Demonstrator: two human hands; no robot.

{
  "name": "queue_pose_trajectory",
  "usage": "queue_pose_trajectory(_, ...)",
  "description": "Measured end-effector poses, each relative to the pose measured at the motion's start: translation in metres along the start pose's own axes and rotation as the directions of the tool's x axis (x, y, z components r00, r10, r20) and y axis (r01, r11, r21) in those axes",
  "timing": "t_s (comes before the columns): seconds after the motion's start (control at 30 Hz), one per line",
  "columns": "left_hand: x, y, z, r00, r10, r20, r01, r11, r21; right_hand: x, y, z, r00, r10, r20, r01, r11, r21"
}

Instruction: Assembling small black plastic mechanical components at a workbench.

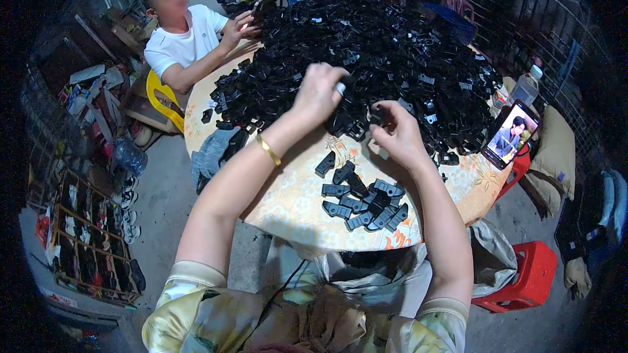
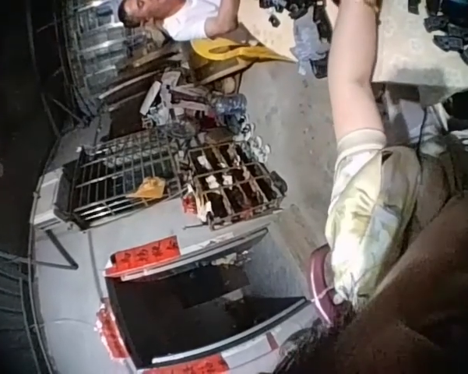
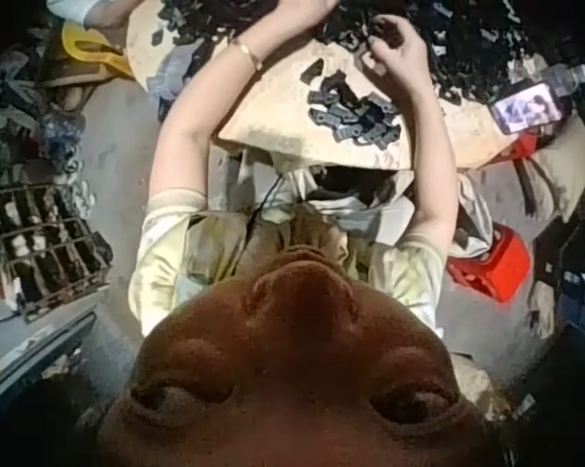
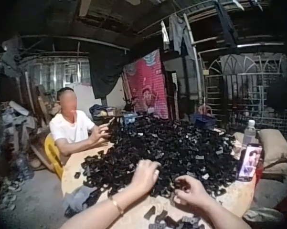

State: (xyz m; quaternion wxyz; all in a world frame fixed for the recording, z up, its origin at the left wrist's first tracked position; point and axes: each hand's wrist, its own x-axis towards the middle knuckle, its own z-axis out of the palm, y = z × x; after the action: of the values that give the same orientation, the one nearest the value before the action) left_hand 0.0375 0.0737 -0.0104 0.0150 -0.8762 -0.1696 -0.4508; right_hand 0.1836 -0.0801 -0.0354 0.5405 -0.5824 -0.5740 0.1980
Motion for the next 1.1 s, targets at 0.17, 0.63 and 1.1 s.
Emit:
queue_pose_trajectory(0.17, -0.027, 0.044, 0.006, 0.997, 0.046, 0.055, -0.025, 0.940, -0.339, 0.006, 0.015, 0.006, 0.992, -0.034, -0.118, 0.057, 0.978, 0.201)
queue_pose_trajectory(0.63, -0.024, 0.062, -0.003, 0.979, -0.148, -0.141, 0.136, 0.986, -0.091, 0.002, -0.006, 0.011, 0.967, 0.183, -0.178, -0.139, 0.962, 0.234)
queue_pose_trajectory(1.1, -0.031, 0.044, 0.001, 0.589, -0.451, 0.671, 0.493, -0.457, -0.740, -0.008, -0.025, 0.021, 0.858, -0.513, 0.023, 0.478, 0.782, -0.400)
